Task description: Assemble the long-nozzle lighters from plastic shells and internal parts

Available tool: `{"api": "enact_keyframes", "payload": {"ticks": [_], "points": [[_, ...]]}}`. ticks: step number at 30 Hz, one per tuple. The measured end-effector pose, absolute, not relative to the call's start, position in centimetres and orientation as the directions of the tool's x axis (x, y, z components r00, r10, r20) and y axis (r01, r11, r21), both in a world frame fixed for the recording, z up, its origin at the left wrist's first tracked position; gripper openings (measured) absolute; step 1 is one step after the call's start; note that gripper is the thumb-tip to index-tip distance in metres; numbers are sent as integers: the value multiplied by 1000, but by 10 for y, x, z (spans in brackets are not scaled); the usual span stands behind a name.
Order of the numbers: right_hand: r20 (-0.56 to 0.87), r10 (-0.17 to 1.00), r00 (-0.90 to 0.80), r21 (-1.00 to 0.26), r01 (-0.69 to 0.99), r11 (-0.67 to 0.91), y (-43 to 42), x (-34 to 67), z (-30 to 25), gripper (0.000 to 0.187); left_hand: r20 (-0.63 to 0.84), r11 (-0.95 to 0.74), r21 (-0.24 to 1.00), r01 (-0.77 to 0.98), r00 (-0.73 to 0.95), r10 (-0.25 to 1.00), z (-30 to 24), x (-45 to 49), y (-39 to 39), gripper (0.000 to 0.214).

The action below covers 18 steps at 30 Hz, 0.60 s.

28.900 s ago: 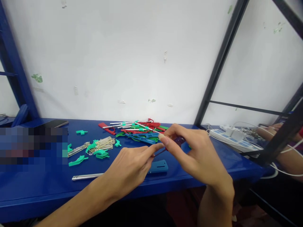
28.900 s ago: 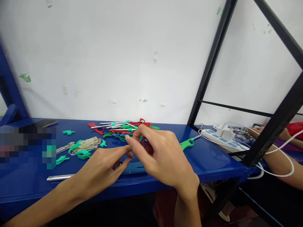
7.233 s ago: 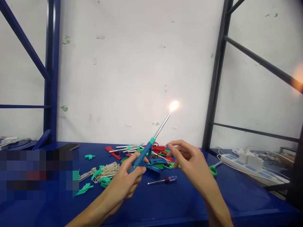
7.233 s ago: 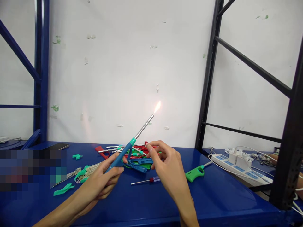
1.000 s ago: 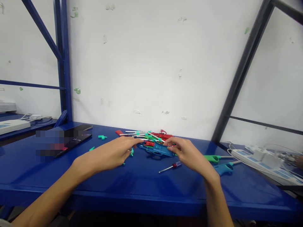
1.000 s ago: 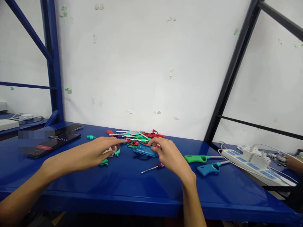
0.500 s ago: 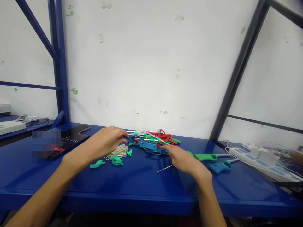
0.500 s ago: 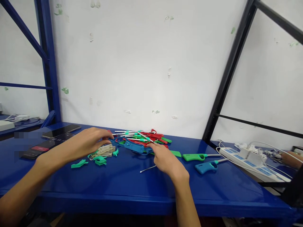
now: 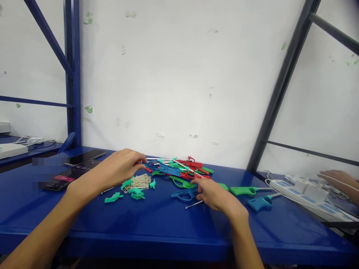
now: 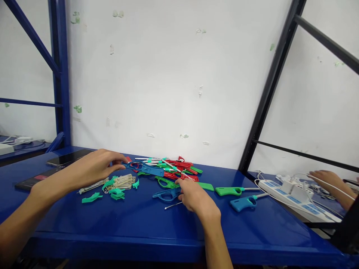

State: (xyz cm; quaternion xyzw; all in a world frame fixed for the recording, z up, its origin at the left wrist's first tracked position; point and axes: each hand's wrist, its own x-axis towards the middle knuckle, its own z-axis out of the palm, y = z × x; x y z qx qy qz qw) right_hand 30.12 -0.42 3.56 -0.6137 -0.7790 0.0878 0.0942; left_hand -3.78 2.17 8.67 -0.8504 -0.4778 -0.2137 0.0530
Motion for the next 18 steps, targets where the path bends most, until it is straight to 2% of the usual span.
{"api": "enact_keyframes", "payload": {"ticks": [4, 14, 18], "points": [[42, 971, -234, -253, 938, 237, -4, 303, 35, 36, 384, -556, 135, 820, 474, 792, 88, -33, 19, 32], [259, 936, -239, -246, 920, 304, -9, 309, 50, 34, 365, -549, 106, 829, 481, 797, 72, -7, 24, 33], [302, 917, -259, -272, 899, 344, -24, 320, 60, 32, 323, -575, 123, 809, 516, 794, 66, -5, 22, 44]]}}
